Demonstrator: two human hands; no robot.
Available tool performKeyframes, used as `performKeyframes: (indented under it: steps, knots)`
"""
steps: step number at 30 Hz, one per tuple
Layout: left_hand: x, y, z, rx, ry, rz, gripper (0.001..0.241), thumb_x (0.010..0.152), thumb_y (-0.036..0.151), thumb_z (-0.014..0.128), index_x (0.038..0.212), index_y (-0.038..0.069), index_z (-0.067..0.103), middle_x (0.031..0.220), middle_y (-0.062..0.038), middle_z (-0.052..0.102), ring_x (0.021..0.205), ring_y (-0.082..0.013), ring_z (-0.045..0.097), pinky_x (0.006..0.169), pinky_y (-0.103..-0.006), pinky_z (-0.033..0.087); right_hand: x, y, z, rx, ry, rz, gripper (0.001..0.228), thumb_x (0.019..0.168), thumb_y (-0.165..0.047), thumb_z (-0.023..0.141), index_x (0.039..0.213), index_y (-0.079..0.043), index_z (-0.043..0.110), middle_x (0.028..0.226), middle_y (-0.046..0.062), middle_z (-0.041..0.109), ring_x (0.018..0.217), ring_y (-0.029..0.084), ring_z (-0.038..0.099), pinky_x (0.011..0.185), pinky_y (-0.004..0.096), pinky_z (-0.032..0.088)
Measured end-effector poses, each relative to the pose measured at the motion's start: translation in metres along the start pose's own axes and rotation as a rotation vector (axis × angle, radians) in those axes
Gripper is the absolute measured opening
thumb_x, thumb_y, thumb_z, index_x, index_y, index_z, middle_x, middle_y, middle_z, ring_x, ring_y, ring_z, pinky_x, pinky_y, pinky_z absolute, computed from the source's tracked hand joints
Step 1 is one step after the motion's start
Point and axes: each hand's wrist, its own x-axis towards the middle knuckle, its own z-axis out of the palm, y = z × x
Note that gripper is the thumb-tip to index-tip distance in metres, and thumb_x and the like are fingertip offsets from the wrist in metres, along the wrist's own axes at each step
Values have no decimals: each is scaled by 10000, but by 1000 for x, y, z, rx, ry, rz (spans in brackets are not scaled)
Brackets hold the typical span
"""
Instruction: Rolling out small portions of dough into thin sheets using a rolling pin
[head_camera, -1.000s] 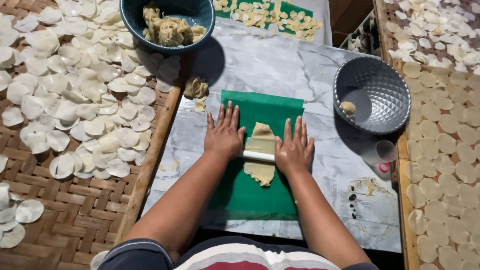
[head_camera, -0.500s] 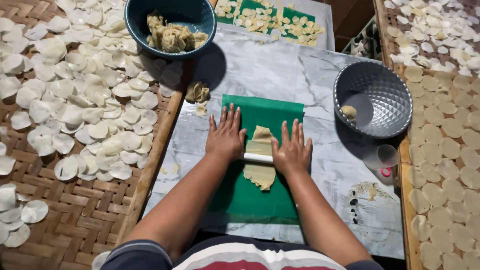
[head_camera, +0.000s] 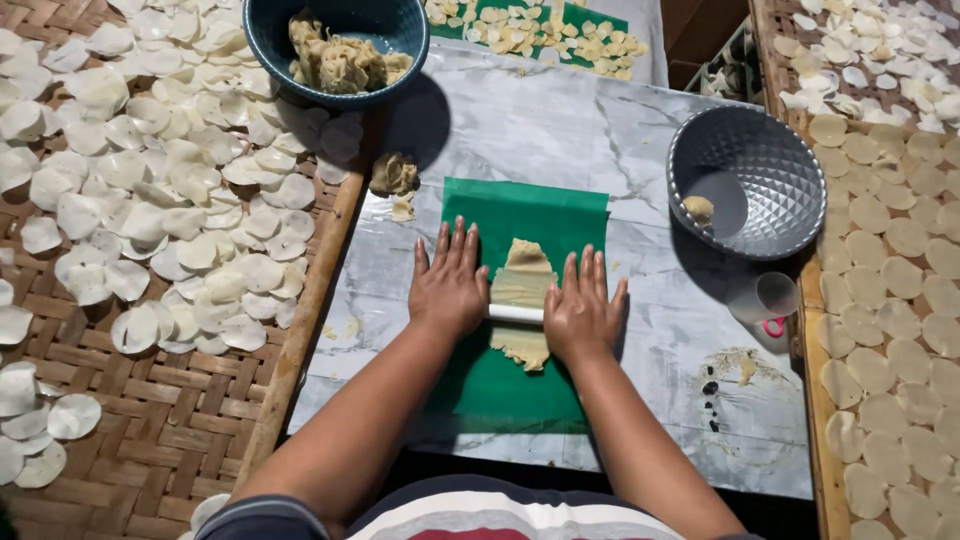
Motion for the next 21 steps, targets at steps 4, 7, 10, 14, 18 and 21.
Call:
performKeyframes:
  steps: [4,7,10,14,18,21]
  knots:
    - [6,-2,3,-7,76,-4,683,1063,456,221,1660,153,88,1738,-91,12,1597,-294,-8,1265,-575,-52,6,4,13,-1,120,-14,677,1041,-482,309,1600,-100,328,1722,157,171,1597,281,142,1219,661,100]
    - [-25,-1,1,4,108,32,663,1064,424,194,1658,144,103,1737,-97,41,1597,-297,14,1263,-562,-37,-28,-1,13,-13,217,-61,667,1044,-451,350,1579,-53,362,1689,198,263,1577,298,222,1204,649,136]
    - [-65,-4,15,12,85,69,648,1074,443,195,1655,167,120,1734,-81,58,1589,-295,24,1257,-546,-15,-75,-2,13,-12,279,-112,649,1069,-460,371,1560,-35,386,1678,221,282,1558,330,259,1194,634,177]
    - [-76,-5,11,1,89,112,633,1082,448,209,1653,181,147,1729,-64,98,1580,-311,55,1249,-549,18,-81,4,15,19,305,-174,698,1078,-491,349,1604,-37,291,1689,224,237,1566,345,215,1208,625,145]
    - [-33,-6,5,-18,60,55,651,1077,466,181,1649,157,147,1730,-87,88,1590,-309,38,1261,-567,-33,-36,10,14,15,216,-157,680,1073,-510,345,1626,-121,270,1712,163,205,1583,327,158,1183,708,91]
    - [-1,-7,-1,-29,22,28,666,1073,469,181,1656,156,103,1733,-94,39,1594,-301,8,1256,-586,-65,-1,6,6,-19,47,-53,709,1059,-581,272,1649,-200,178,1733,117,114,1600,283,72,1197,720,35]
